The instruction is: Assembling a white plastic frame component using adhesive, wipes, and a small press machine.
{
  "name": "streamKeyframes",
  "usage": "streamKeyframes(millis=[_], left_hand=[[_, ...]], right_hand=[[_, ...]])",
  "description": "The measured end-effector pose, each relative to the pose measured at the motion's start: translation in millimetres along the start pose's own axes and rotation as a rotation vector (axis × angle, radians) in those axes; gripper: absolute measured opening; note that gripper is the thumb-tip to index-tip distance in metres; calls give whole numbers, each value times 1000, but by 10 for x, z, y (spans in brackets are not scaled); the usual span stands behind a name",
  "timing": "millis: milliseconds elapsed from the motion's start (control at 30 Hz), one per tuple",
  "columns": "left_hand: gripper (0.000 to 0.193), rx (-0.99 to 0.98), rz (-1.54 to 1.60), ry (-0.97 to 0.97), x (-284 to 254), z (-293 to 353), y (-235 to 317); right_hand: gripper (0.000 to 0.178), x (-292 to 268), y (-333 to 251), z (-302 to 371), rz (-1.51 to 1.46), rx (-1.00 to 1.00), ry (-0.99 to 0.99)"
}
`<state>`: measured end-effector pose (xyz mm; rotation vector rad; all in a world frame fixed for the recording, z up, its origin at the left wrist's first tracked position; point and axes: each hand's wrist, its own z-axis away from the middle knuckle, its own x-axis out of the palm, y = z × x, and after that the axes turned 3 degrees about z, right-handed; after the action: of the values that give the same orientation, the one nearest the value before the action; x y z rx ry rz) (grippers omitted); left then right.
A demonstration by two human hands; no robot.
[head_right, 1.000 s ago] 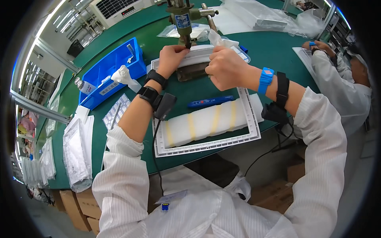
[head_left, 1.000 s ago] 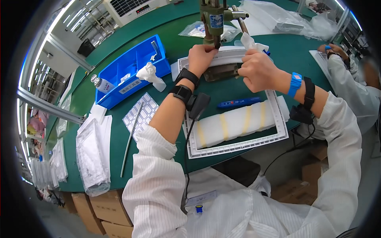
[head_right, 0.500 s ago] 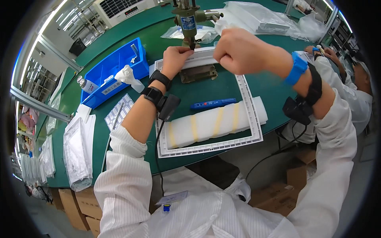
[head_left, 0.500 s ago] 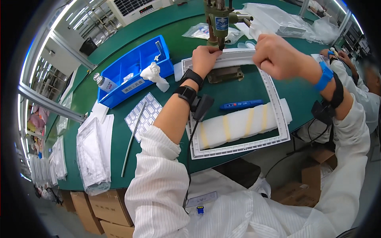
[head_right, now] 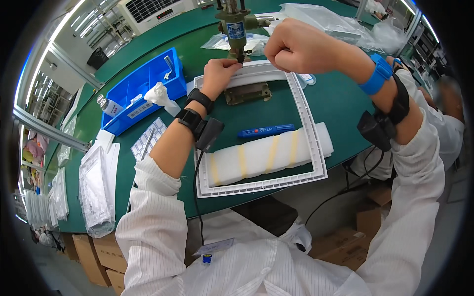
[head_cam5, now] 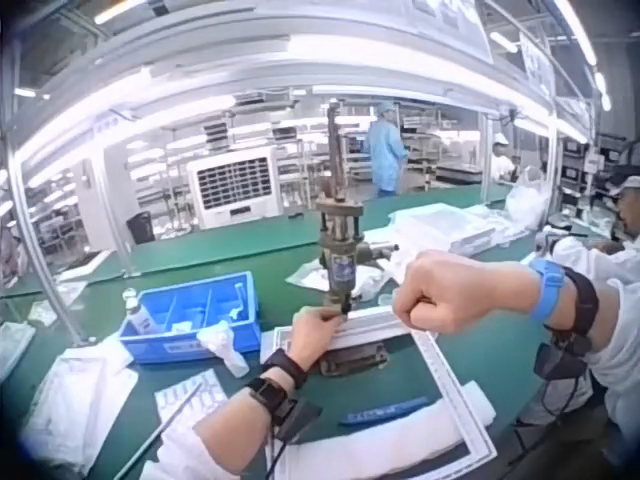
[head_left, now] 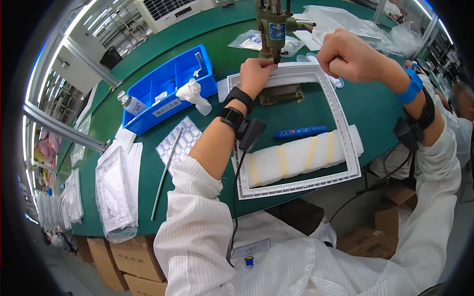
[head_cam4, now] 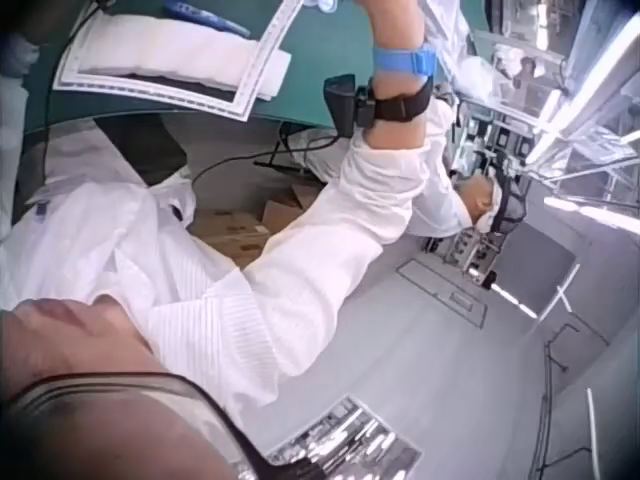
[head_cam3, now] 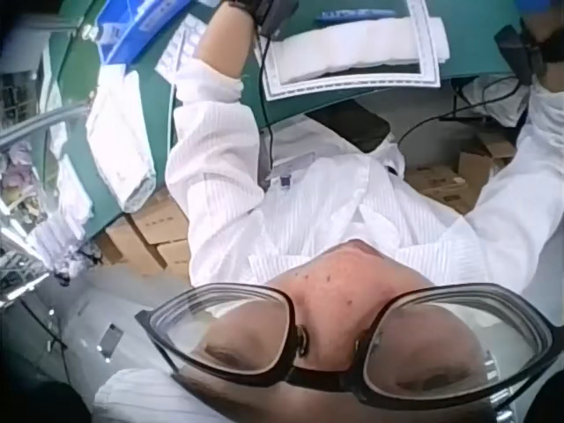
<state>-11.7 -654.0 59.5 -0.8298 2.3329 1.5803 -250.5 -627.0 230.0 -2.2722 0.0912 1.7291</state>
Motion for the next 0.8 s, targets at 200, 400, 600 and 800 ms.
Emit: streamKeyframes(millis=[200, 400, 600, 800], left_hand=[[21, 36, -25, 9, -33, -24, -49], [20, 2, -40, 83, -188, 77, -131], [12, 125, 53, 217, 362, -72, -137], [10, 93, 79, 277, 323, -58, -243]], right_hand=[[12, 61, 48, -35, -10, -26, 74], [16, 519, -9, -18, 175, -105, 138], [18, 1115, 175, 331, 357, -49, 373], [19, 1383, 369, 264, 384, -99, 272]])
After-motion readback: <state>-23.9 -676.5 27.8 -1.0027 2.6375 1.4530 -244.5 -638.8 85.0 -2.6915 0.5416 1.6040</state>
